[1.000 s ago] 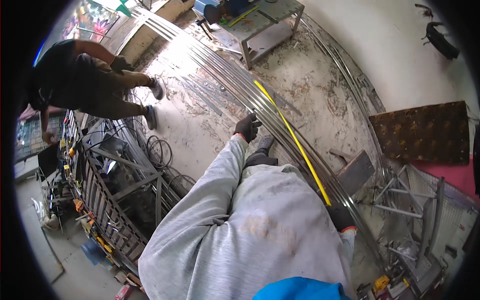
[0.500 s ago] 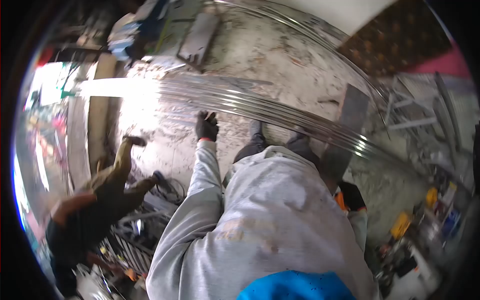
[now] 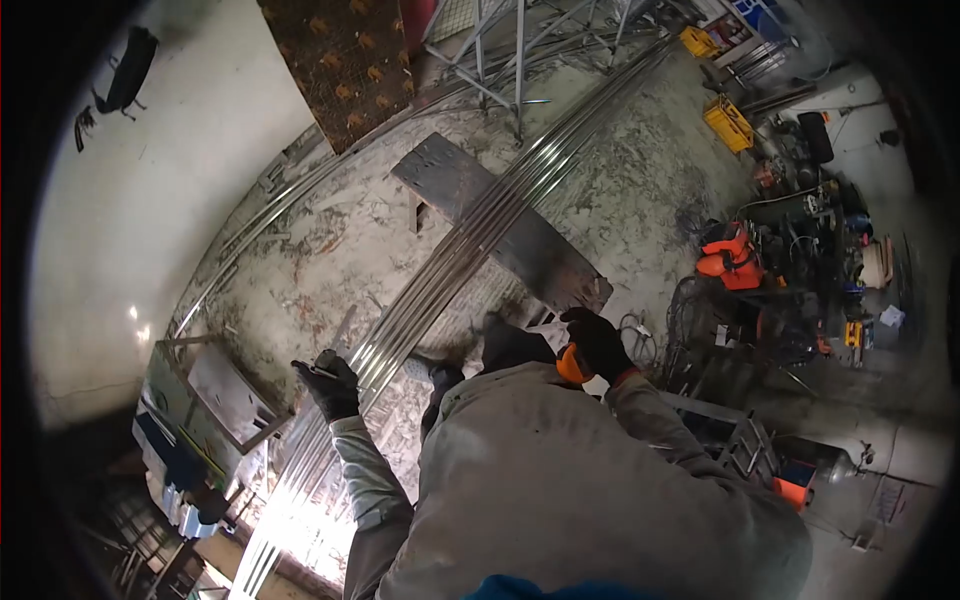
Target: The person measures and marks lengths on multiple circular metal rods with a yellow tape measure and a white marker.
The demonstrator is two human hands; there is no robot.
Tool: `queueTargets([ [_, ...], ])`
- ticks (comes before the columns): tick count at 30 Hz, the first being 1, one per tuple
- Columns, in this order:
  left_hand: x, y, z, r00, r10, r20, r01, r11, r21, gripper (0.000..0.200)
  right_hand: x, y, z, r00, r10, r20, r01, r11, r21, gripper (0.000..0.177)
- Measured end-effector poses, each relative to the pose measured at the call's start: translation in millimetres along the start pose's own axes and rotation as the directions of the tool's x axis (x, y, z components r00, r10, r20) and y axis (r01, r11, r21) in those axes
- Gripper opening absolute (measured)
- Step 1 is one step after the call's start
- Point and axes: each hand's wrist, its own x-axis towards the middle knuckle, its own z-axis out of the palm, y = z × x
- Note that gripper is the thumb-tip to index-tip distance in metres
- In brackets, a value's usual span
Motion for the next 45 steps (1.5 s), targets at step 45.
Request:
queueTargets([
  [45,-78.1,-141.8,366.6,0.059,-0.679,0.732,-0.993,0.035,0.113,0.026,144.1,54.5,-1.1,0.792,0.289,0.538,-0.566,0.676,0.471,0.045],
])
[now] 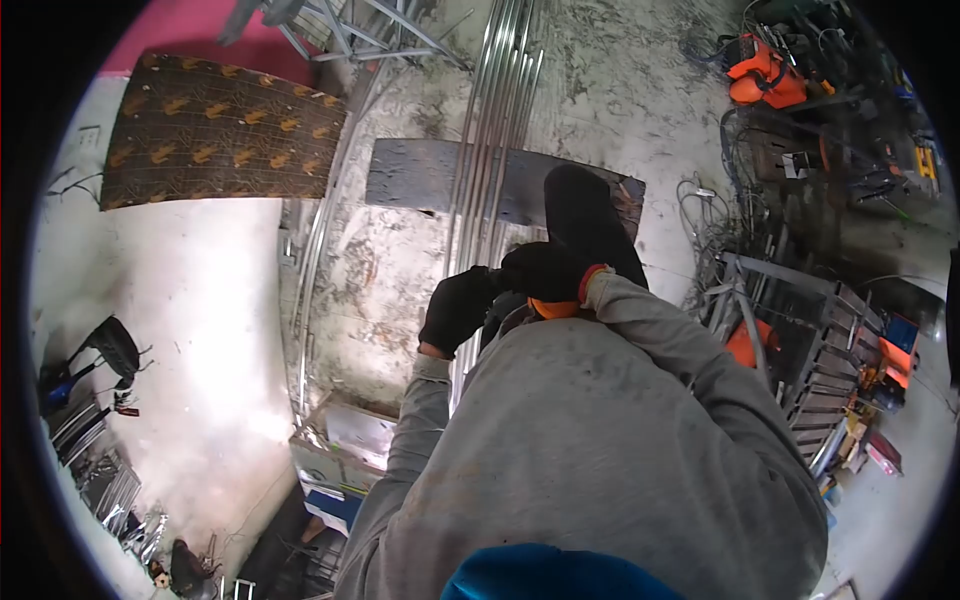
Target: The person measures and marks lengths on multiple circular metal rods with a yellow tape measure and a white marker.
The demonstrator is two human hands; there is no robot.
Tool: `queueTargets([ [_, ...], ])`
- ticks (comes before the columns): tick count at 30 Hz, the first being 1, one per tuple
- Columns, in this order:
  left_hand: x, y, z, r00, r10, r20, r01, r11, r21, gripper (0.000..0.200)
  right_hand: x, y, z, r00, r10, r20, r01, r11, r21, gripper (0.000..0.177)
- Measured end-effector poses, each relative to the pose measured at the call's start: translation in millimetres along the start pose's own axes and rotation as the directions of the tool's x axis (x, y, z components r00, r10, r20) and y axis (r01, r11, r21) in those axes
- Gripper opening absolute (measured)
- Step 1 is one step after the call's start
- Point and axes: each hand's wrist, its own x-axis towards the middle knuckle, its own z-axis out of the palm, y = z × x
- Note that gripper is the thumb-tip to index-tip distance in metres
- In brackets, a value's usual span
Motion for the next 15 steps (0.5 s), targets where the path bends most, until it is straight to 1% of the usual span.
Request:
queueTargets([
  [1,1.6,3.1,-8.0,1.000,0.012,0.002,-0.013,1.000,0.017,0.026,4.7,-4.4,-5.9,1.000,-0.011,-0.018,0.011,1.000,0.000,0.045],
  [2,5.6,10.7,-17.6,0.998,-0.035,-0.042,0.033,0.998,-0.045,0.015,8.3,-10.1,-16.2,0.991,-0.131,-0.003,0.130,0.986,-0.108,0.044],
  [3,11.8,18.3,-27.4,0.993,-0.076,-0.086,0.066,0.992,-0.111,0.010,11.5,-16.5,-28.3,0.970,-0.242,0.022,0.241,0.945,-0.223,0.044],
  [4,20.5,40.8,-46.8,0.964,-0.261,-0.055,0.247,0.952,-0.183,0.012,12.8,-26.6,-40.7,0.970,-0.244,-0.003,0.236,0.940,-0.246,0.044],
  [5,18.5,34.9,-50.0,0.972,-0.226,-0.066,0.211,0.961,-0.178,0.012,12.1,-38.0,-53.1,0.984,-0.149,-0.093,0.134,0.980,-0.150,0.039],
  [6,15.2,18.9,-48.4,0.919,-0.344,-0.190,0.281,0.913,-0.295,0.011,12.2,-45.8,-65.8,0.984,-0.046,-0.174,0.038,0.998,-0.049,0.034],
  [7,12.6,-1.3,-44.8,0.835,-0.468,-0.290,0.324,0.843,-0.429,0.011,12.2,-49.2,-77.9,0.980,-0.046,-0.196,0.030,0.996,-0.082,0.034],
  [8,5.0,-35.9,-43.3,0.856,-0.211,-0.471,0.101,0.963,-0.250,0.014,10.0,-50.7,-90.0,0.965,-0.146,-0.217,0.133,0.988,-0.075,0.030],
  [9,-0.5,-63.8,-43.0,0.801,0.062,-0.596,-0.101,0.994,-0.033,0.016,8.2,-50.6,-101.4,0.944,-0.241,-0.227,0.232,0.971,-0.065,0.026],
  [10,0.1,-54.4,-50.9,0.711,-0.450,-0.540,-0.055,0.731,-0.680,0.019,8.3,-49.3,-111.3,0.947,-0.233,-0.223,0.217,0.972,-0.091,0.026],
  [11,-0.2,-45.6,-60.1,0.613,-0.778,-0.141,-0.102,0.099,-0.990,0.023,9.9,-46.4,-118.7,0.912,-0.325,-0.251,0.255,0.927,-0.274,0.026],
  [12,-3.8,-75.5,-59.6,0.872,-0.482,-0.086,-0.266,-0.318,-0.910,0.036,13.5,-42.3,-124.6,0.871,-0.422,-0.252,0.284,0.850,-0.443,0.025],
  [13,16.2,-21.3,-72.8,0.519,-0.848,-0.109,-0.257,-0.033,-0.966,0.046,21.2,-29.4,-126.6,0.878,-0.421,-0.227,0.290,0.845,-0.449,0.025],
  [14,17.9,-38.0,-67.1,0.610,-0.773,-0.173,-0.246,0.022,-0.969,0.050,31.6,-9.3,-122.7,0.903,-0.302,-0.307,0.348,0.932,0.106,0.028],
  [15,10.4,-54.7,-61.2,0.675,-0.701,-0.229,-0.240,0.086,-0.967,0.054,40.0,3.7,-114.4,0.949,-0.145,-0.281,0.298,0.710,0.638,0.031],
])
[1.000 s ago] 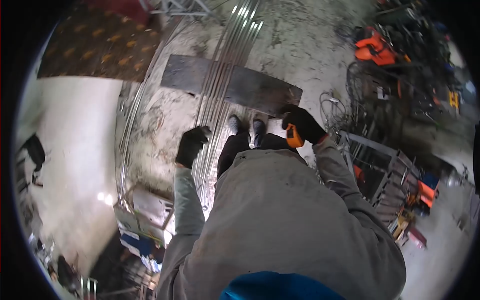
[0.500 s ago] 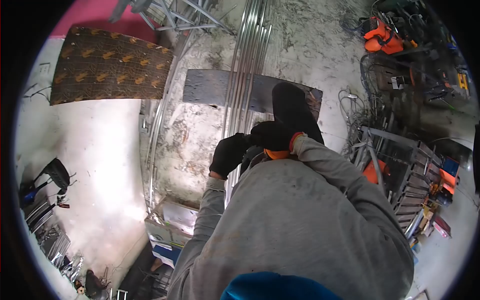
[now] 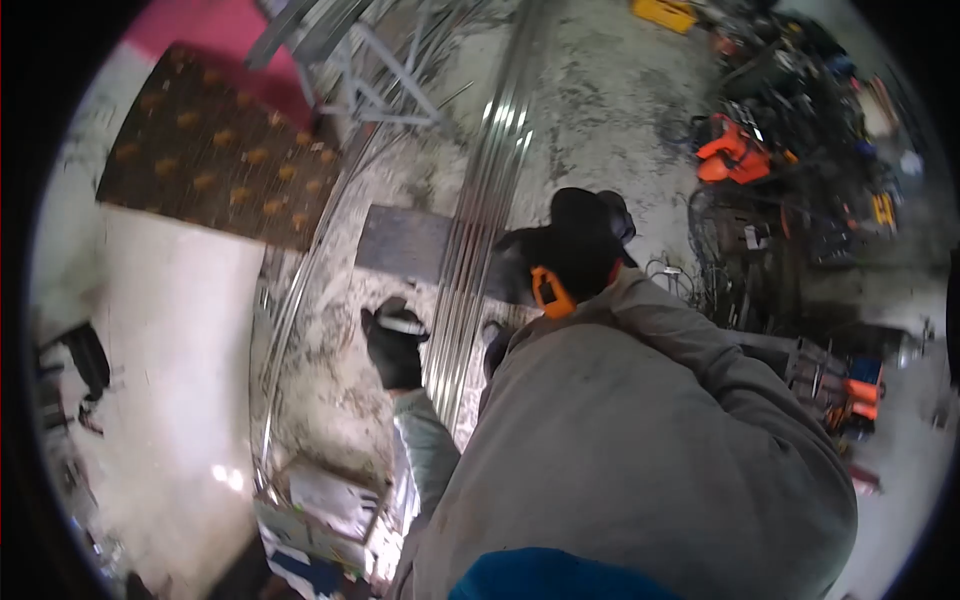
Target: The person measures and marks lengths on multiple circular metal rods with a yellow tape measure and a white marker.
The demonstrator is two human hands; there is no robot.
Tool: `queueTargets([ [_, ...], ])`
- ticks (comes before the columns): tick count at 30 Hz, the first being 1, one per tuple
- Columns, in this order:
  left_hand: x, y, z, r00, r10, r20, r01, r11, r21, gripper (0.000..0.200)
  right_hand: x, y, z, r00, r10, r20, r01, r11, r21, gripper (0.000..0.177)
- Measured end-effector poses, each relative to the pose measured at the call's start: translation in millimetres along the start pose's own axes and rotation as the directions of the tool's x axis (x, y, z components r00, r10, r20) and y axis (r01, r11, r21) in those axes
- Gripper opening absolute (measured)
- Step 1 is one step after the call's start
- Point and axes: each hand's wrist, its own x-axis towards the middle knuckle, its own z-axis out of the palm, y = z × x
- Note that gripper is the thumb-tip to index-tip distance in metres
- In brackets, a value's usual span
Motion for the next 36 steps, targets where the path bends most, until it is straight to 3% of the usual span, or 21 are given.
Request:
queueTargets([
  [1,6.0,0.6,6.5,0.998,-0.041,-0.037,0.038,0.997,-0.061,0.057,-5.3,-38.5,11.4,0.967,0.145,0.209,-0.233,0.838,0.494,0.036],
  [2,14.2,2.8,25.2,0.994,-0.081,-0.067,0.072,0.990,-0.121,0.059,12.7,2.4,-5.0,0.947,-0.061,0.315,-0.126,0.832,0.540,0.042],
  [4,26.1,6.2,89.9,0.998,0.064,-0.010,-0.064,0.992,-0.112,0.063,14.9,-60.5,-16.4,0.961,0.198,0.191,-0.239,0.945,0.224,0.041],
  [7,65.9,-4.7,151.0,0.963,0.239,0.125,-0.235,0.971,-0.046,0.066,38.4,-75.0,-48.8,0.966,0.157,0.206,-0.210,0.941,0.265,0.050],
  [8,80.1,-8.9,170.6,0.964,0.237,0.117,-0.236,0.971,-0.029,0.066,47.8,-80.5,-66.0,0.965,0.154,0.214,-0.212,0.936,0.280,0.050],
  [10,108.8,-13.3,215.3,0.955,0.285,0.078,-0.296,0.935,0.197,0.065,68.3,-87.7,-104.5,0.972,0.123,0.200,-0.173,0.950,0.261,0.049],
  [11,123.6,-12.9,240.6,0.950,0.296,0.101,-0.312,0.925,0.217,0.064,79.9,-89.5,-128.3,0.972,0.117,0.205,-0.175,0.941,0.289,0.049],
  [14,174.1,-29.7,306.4,0.962,0.261,0.078,-0.271,0.882,0.386,0.064,111.4,-88.8,-207.7,0.963,0.074,0.257,-0.164,0.923,0.348,0.048],
  [19,267.2,-72.7,429.8,0.992,0.122,-0.011,-0.095,0.818,0.568,0.067,150.8,-98.4,-356.9,0.965,0.072,0.250,-0.211,0.782,0.587,0.043],
  [20,286.0,-82.8,454.2,0.996,0.092,-0.009,-0.070,0.811,0.580,0.067,155.9,-104.9,-386.7,0.964,0.081,0.252,-0.222,0.765,0.604,0.041],
  [21,300.5,-90.9,476.8,0.997,0.071,-0.020,-0.042,0.775,0.631,0.067,160.5,-99.4,-412.0,0.974,0.125,0.187,-0.205,0.834,0.512,0.036],
  [22,315.5,-98.7,499.9,0.998,0.053,-0.026,-0.021,0.737,0.675,0.067,160.3,-118.6,-436.7,0.974,0.126,0.189,-0.212,0.800,0.561,0.034],
  [23,328.8,-104.7,520.5,0.999,0.032,0.030,-0.044,0.715,0.698,0.066,161.4,-124.5,-458.0,0.976,0.139,0.167,-0.208,0.817,0.538,0.040],
  [24,342.5,-113.9,540.3,0.998,0.018,0.057,-0.053,0.720,0.692,0.066,163.0,-129.8,-480.8,0.979,0.147,0.144,-0.201,0.839,0.506,0.047],
  [26,366.4,-133.8,570.2,0.997,0.014,0.071,-0.052,0.824,0.564,0.065,159.4,-141.3,-518.2,0.991,0.096,0.093,-0.132,0.816,0.563,0.040],
  [27,376.9,-139.0,582.0,0.994,-0.014,0.105,-0.042,0.859,0.511,0.063,159.0,-152.2,-533.5,0.984,0.142,0.108,-0.178,0.825,0.537,0.042],
  [30,397.2,-152.2,609.0,0.991,-0.028,0.131,-0.028,0.913,0.407,0.062,153.4,-175.8,-563.4,0.992,0.118,0.050,-0.126,0.820,0.559,0.043],
  [31,394.6,-149.0,630.5,0.985,0.033,0.171,-0.129,0.797,0.590,0.059,154.2,-185.2,-573.5,0.990,0.133,0.040,-0.134,0.841,0.524,0.044],
  [34,403.4,-151.8,653.0,0.981,-0.017,0.196,-0.098,0.822,0.561,0.058,160.7,-210.0,-590.6,0.986,0.164,-0.003,-0.149,0.904,0.400,0.042],
  [35,405.4,-156.4,658.2,0.984,-0.019,0.178,-0.058,0.909,0.414,0.050,162.9,-214.5,-594.6,0.987,0.161,-0.005,-0.147,0.912,0.383,0.042],
  [36,407.2,-155.6,660.9,0.982,-0.014,0.190,-0.064,0.914,0.400,0.050,165.1,-215.9,-599.4,0.992,0.129,0.009,-0.122,0.918,0.378,0.041],
])
